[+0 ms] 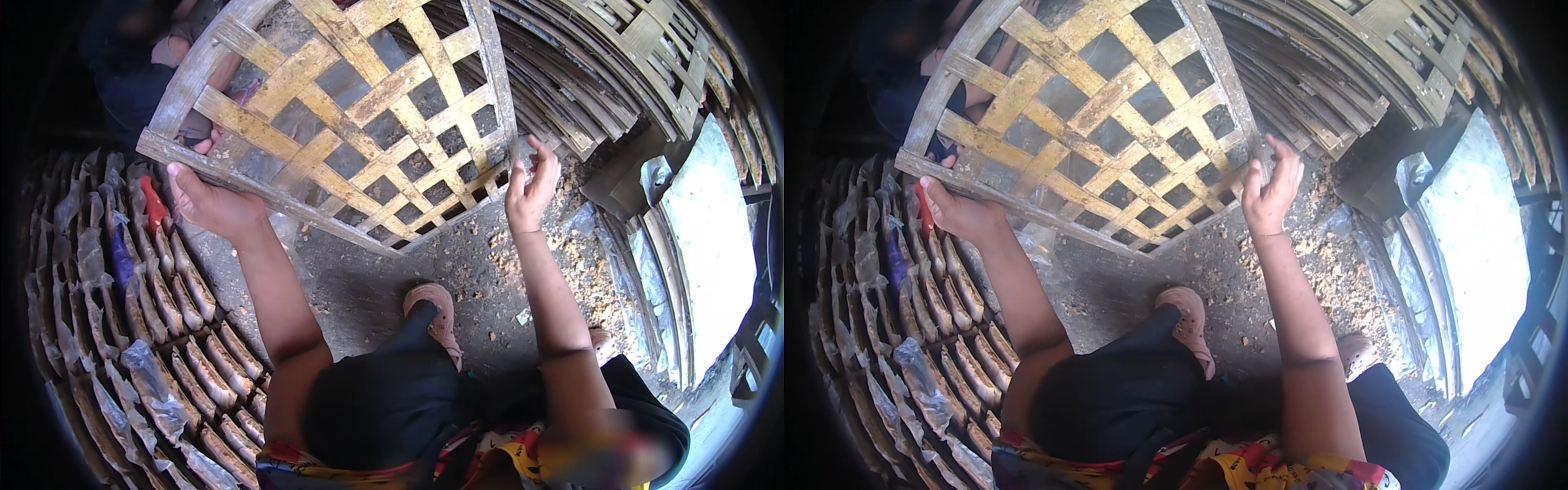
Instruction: The person places a plastic sheet onto a woven tray, smooths it, and then picks up another tray to inspect and adjust its edges. The person repeats this process with additional trays and plastic sheets.
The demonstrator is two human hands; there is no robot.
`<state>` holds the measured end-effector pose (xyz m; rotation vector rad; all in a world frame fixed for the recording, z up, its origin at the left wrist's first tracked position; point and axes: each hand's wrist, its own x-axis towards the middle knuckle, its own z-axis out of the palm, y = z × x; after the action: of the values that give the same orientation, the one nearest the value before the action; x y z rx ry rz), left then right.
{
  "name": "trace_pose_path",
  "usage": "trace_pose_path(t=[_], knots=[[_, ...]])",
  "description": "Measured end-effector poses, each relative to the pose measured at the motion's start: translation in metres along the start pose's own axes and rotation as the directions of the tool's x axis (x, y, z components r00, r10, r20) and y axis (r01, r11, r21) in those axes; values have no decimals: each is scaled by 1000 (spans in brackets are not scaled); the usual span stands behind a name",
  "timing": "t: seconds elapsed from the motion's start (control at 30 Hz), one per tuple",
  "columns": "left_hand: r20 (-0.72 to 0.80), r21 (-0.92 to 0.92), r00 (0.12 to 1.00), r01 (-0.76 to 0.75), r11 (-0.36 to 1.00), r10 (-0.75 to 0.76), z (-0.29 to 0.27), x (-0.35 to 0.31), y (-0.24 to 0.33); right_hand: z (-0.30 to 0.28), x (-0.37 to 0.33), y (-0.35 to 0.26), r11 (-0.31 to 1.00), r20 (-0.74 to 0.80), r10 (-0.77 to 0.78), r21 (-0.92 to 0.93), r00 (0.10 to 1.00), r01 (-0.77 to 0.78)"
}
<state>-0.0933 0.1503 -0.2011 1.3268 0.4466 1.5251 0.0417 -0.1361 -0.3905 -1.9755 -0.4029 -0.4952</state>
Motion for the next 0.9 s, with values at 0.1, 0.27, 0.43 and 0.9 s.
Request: trace_pose_path(t=[0.1,0.27,0.43,0.9], knots=[[1,11,1000,-16,1000,16,-1,1,-1,-4,18,23,999,253,45,-20,967,-41],[-2,5,1000,-29,1000,29,3,0,-1,1,37,29,973,367,215,1,905,-231],[10,-16,999,-37,999,37,0,-2,1,7,47,38,991,329,78,-126,941,-38],[38,-100,999,-15,995,19,-6,-4,4,10,35,45,959,362,-53,-240,931,148]])
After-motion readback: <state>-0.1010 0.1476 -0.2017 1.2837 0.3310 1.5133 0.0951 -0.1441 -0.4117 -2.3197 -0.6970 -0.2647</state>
